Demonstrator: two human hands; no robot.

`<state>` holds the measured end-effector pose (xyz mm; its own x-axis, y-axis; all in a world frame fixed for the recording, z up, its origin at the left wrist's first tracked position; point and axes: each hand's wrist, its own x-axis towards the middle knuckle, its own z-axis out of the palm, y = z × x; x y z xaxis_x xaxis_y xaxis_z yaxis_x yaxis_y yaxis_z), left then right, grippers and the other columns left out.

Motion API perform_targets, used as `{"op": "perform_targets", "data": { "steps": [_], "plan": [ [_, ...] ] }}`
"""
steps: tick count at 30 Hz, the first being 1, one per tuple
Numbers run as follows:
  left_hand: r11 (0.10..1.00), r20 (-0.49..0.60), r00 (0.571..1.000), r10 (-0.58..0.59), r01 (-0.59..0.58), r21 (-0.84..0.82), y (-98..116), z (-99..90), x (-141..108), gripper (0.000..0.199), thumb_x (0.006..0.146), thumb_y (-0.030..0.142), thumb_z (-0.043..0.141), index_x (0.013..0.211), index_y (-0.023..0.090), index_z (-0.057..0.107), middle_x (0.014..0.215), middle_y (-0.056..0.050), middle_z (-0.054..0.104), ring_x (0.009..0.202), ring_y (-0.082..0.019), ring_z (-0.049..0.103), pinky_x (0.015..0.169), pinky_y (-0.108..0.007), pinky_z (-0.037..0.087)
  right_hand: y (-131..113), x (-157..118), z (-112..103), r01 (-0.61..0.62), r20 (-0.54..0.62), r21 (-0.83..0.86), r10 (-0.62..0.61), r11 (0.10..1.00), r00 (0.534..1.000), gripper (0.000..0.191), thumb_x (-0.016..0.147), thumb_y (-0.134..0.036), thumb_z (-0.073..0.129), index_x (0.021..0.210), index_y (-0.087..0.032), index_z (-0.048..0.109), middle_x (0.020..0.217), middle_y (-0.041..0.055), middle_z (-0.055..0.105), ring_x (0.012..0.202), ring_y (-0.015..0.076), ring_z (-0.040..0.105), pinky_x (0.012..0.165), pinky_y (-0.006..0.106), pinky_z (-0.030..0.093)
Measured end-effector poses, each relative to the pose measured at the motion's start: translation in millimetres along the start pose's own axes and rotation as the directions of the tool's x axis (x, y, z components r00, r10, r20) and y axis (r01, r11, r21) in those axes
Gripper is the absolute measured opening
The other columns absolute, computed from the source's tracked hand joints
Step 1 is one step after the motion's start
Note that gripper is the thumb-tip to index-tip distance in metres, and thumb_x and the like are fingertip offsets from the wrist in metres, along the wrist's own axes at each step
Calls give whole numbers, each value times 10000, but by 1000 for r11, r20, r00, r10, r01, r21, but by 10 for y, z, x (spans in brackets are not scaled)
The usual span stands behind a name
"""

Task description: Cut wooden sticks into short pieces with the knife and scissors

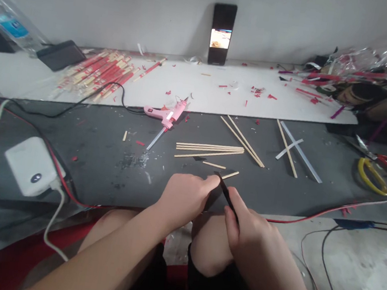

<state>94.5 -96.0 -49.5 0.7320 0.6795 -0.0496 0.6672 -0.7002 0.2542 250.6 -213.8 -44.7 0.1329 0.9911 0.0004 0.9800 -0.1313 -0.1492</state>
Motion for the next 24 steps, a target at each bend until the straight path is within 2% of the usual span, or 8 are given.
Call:
{"op": "perform_targets", "data": {
  "steps": [5, 8, 12, 16, 20, 24],
  "plan": [
    [1000, 19, 1000, -1, 1, 19, 6, 5, -3, 178, 961, 192, 459, 1031, 232, 617, 686, 5, 701, 601, -198, 666, 498, -323, 144, 41, 151, -59, -2, 75, 58, -3, 998, 997, 447, 986, -236, 477, 1419, -209, 588, 786, 46, 773, 571, 240, 711, 475, 319, 416],
    [1000, 1, 1000, 0, 0, 22, 10, 18, -11, 190, 962, 184, 451, 1035, 230, 621, 699, -1, 709, 613, -203, 671, 503, -322, 146, 39, 172, -47, -10, 71, 60, 6, 998, 997, 450, 983, -238, 479, 1417, -225, 596, 751, 39, 761, 562, 232, 708, 464, 301, 397],
    [1000, -27, 1000, -16, 15, -5, 23, 26, -23, 163, 978, 205, 449, 988, 236, 609, 686, 7, 698, 605, -190, 665, 504, -319, 138, 31, 80, 25, -29, 23, 75, 27, 997, 999, 445, 1000, -252, 492, 1433, -237, 592, 781, 32, 769, 589, 214, 727, 475, 278, 412],
    [999, -40, 999, -37, 35, -34, 33, 14, -22, 170, 991, 229, 443, 970, 248, 610, 661, 18, 679, 586, -182, 647, 503, -323, 134, 18, -22, 42, -15, -29, 55, 16, 998, 999, 429, 1031, -271, 472, 1441, -201, 582, 851, 53, 788, 624, 220, 747, 489, 284, 447],
    [998, -41, 998, -48, 46, -45, 36, -11, -16, 174, 996, 249, 439, 974, 254, 611, 661, 20, 685, 582, -186, 649, 502, -320, 133, 26, -113, -20, 34, 1, 26, -34, 999, 999, 443, 1038, -235, 445, 1467, -167, 528, 998, 95, 808, 640, 216, 752, 499, 289, 484],
    [998, -22, 998, -55, 54, -45, 35, -30, -10, 186, 1002, 256, 426, 936, 248, 600, 642, 17, 672, 566, -183, 641, 500, -315, 141, 49, -200, -41, 21, 27, 49, -22, 999, 999, 438, 1025, -211, 434, 1453, -175, 521, 970, 74, 815, 571, 195, 726, 481, 282, 495]
  ]
}}
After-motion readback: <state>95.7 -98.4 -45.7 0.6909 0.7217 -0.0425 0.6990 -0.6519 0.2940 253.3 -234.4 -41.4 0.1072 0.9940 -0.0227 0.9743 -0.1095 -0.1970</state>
